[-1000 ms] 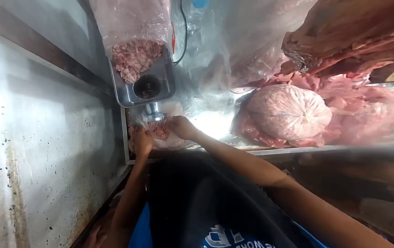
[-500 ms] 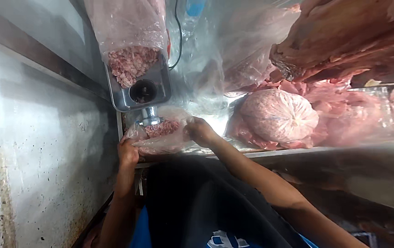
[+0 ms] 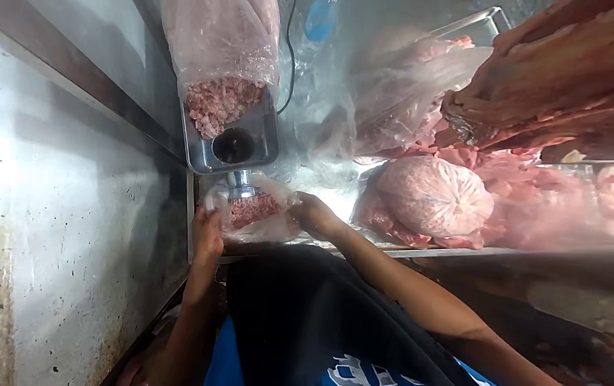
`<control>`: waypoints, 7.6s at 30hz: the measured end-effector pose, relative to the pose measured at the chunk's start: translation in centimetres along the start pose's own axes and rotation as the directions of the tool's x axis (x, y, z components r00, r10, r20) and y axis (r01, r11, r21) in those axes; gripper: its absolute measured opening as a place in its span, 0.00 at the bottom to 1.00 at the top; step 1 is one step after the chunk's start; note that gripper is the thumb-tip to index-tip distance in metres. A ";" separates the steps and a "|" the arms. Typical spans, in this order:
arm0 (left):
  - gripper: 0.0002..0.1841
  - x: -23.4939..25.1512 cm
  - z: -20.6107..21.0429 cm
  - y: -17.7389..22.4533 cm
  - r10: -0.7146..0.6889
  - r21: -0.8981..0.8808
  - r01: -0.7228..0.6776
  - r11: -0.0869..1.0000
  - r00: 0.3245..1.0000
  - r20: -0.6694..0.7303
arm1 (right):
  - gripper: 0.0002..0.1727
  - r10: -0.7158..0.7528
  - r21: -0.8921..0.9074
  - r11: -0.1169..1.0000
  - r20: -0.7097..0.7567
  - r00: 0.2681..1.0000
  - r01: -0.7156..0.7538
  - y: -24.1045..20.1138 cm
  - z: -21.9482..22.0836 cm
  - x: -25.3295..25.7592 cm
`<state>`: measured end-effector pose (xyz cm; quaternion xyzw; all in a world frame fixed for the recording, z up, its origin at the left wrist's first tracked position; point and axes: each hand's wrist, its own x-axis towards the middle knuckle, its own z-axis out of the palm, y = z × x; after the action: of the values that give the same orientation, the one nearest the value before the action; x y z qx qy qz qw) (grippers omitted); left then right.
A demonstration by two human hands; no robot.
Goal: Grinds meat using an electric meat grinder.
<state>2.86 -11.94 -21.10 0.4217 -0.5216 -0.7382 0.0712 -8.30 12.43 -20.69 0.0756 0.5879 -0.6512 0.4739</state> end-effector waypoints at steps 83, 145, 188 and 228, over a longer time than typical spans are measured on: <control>0.17 -0.4 0.7 0.4 0.006 0.161 0.010 0.987 0.995 -0.095 | 0.14 -0.726 -0.819 0.214 0.231 0.647 0.533 -15.2 7.7 9.2; 0.11 -0.1 1.3 -1.0 -0.003 0.250 0.001 0.968 1.000 0.008 | 0.10 -0.730 -0.812 0.266 0.181 0.659 0.519 -15.4 7.8 9.8; 0.12 0.1 0.9 -1.5 -0.011 0.285 0.012 0.958 1.000 -0.004 | 0.09 -0.750 -0.809 0.240 0.196 0.632 0.536 -15.3 7.8 10.0; 0.16 1.7 0.7 -0.9 -0.048 0.299 0.044 0.953 0.999 0.008 | 0.24 -0.077 -0.944 0.107 0.307 0.949 0.314 -18.4 10.3 10.4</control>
<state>1.58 -11.92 -22.67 0.4339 -0.6178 -0.6556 -0.0146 -22.15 -4.31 -11.70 -0.3911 0.8279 -0.1654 0.3664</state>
